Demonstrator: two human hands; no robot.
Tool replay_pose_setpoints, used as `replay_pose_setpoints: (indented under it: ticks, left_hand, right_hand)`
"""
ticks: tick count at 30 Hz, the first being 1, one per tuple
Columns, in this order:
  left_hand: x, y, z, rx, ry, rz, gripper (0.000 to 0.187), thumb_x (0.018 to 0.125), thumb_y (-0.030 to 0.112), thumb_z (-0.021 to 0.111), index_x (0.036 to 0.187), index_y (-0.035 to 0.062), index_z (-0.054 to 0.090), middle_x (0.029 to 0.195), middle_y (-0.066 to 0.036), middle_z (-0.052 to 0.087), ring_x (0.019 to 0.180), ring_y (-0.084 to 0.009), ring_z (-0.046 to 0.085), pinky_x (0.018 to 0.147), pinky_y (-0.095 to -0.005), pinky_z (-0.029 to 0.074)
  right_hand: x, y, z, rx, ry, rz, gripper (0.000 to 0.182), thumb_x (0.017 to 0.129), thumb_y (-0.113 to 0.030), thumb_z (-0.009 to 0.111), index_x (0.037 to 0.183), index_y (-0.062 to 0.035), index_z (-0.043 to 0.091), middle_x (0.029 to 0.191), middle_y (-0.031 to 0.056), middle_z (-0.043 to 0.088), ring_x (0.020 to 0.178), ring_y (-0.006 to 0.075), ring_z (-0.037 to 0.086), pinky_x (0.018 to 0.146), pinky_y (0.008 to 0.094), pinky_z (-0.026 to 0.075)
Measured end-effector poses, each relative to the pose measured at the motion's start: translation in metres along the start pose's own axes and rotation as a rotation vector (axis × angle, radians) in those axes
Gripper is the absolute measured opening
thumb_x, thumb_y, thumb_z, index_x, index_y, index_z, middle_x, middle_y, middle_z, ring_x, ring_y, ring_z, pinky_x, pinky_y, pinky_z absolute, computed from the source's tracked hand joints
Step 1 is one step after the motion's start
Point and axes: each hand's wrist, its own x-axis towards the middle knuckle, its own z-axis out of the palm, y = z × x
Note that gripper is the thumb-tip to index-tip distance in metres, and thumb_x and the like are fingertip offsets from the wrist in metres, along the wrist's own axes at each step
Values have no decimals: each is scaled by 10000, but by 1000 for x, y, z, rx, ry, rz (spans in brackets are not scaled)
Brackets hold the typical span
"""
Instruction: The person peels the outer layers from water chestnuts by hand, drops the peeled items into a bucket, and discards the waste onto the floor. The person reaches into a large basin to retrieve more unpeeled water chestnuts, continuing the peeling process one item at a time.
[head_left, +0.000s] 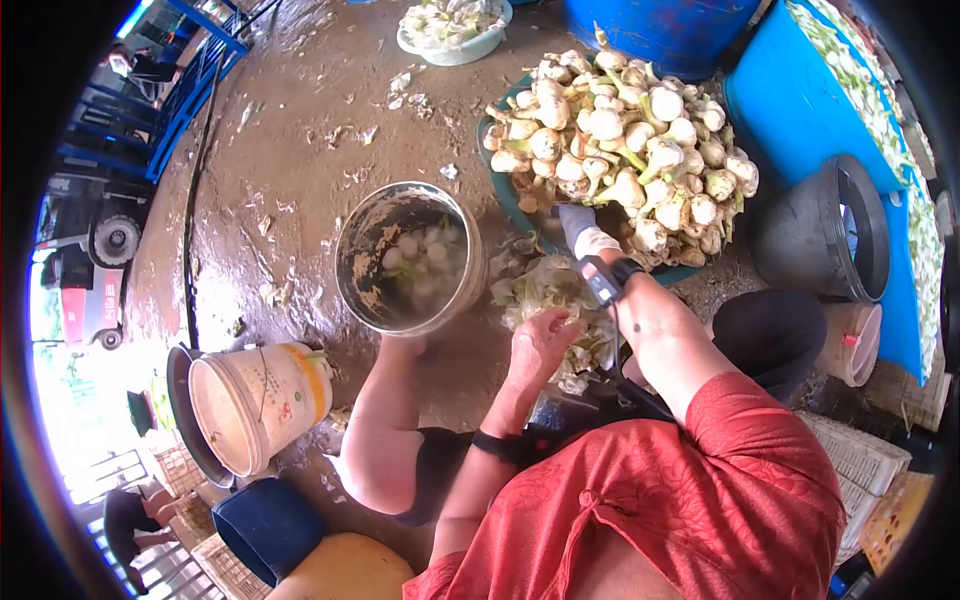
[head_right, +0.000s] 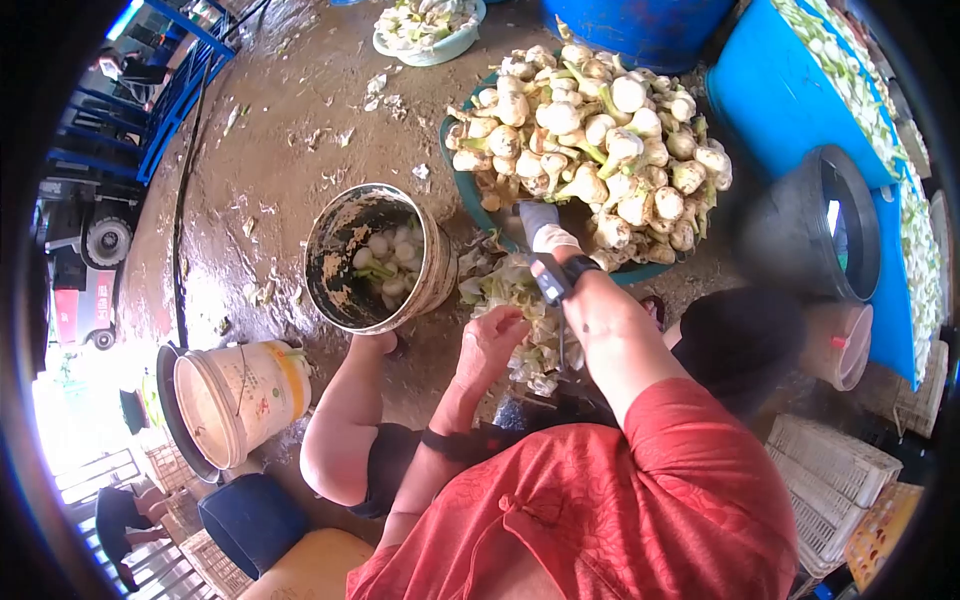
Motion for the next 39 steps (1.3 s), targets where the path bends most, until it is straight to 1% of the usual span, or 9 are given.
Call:
replay_pose_setpoints:
  ticks: [1, 6, 9, 10, 11, 16, 23, 26, 39]
  left_hand:
    - [3, -2, -1, -102, -6, -41, 290, 795, 186, 663, 991, -26, 641, 786, -100, 669, 713, -148, 623, 662, -275, 494]
    - [10, -7, 1, -363, 83, -126, 249, 837, 156, 638, 984, -45, 637, 798, -41, 645, 707, -98, 592, 634, -240, 483]
    - [12, 3, -8, -640, 62, -336, 301, 853, 186, 630, 1053, -38, 608, 878, -77, 637, 747, -148, 613, 645, -274, 512]
    - [12, 9, -9, -700, 80, -360, 371, 855, 212, 635, 1115, -44, 570, 919, -103, 638, 762, -174, 624, 646, -286, 516]
    - [13, 6, -7, -809, 77, -376, 483, 846, 223, 653, 1216, -40, 488, 1020, -143, 616, 802, -210, 628, 650, -304, 520]
    - [15, 4, -6, -1324, -83, -117, 439, 873, 83, 597, 1278, 50, 430, 1114, -84, 578, 937, -188, 605, 742, -330, 539]
    - [6, 0, 0, -939, 240, 41, 461, 730, 65, 707, 1146, -21, 529, 971, -77, 620, 822, -152, 604, 722, -284, 514]
    - [0, 3, 1, -42, 554, 220, 531, 600, 110, 809, 1068, 18, 574, 911, -62, 583, 811, -154, 597, 716, -273, 499]
    - [-6, 9, -18, -870, 111, 6, 447, 635, 2, 733, 1055, -8, 581, 869, -61, 627, 755, -152, 612, 714, -274, 508]
  right_hand:
    - [-42, -18, -26, -346, 80, -342, 236, 809, -293, 617, 908, -90, 684, 883, 116, 691, 794, 207, 653, 717, 335, 481]
    - [-85, -5, -65, 693, -232, 17, 74, 809, -62, 556, 786, -38, 622, 725, 69, 630, 703, 164, 619, 608, 313, 469]
    - [-109, 0, -81, -322, 96, -947, 94, 732, -96, 599, 797, -87, 666, 891, 149, 644, 799, 300, 622, 675, 381, 493]
    - [-134, -21, -80, 240, -94, -518, 157, 746, -93, 603, 878, -76, 685, 901, 131, 655, 823, 273, 636, 710, 353, 504]
    - [-145, -25, -81, 51, 51, -823, 173, 803, -103, 588, 933, -44, 686, 893, 93, 675, 829, 202, 645, 733, 311, 505]
    - [-194, -57, -64, 1148, -342, -138, 341, 933, -312, 524, 987, 8, 629, 925, 85, 663, 811, 161, 623, 738, 287, 495]
    - [-211, -67, -82, 611, -112, -396, 517, 941, -483, 467, 801, -9, 619, 709, 6, 578, 638, 103, 476, 578, 302, 410]
    - [-210, -60, -65, 576, -106, -312, 354, 905, -311, 591, 778, 19, 609, 654, 14, 543, 609, 106, 409, 550, 303, 384]
    - [-230, -42, -81, 517, -14, -729, 151, 885, -133, 591, 918, 13, 608, 775, 9, 598, 690, 67, 494, 594, 259, 435]
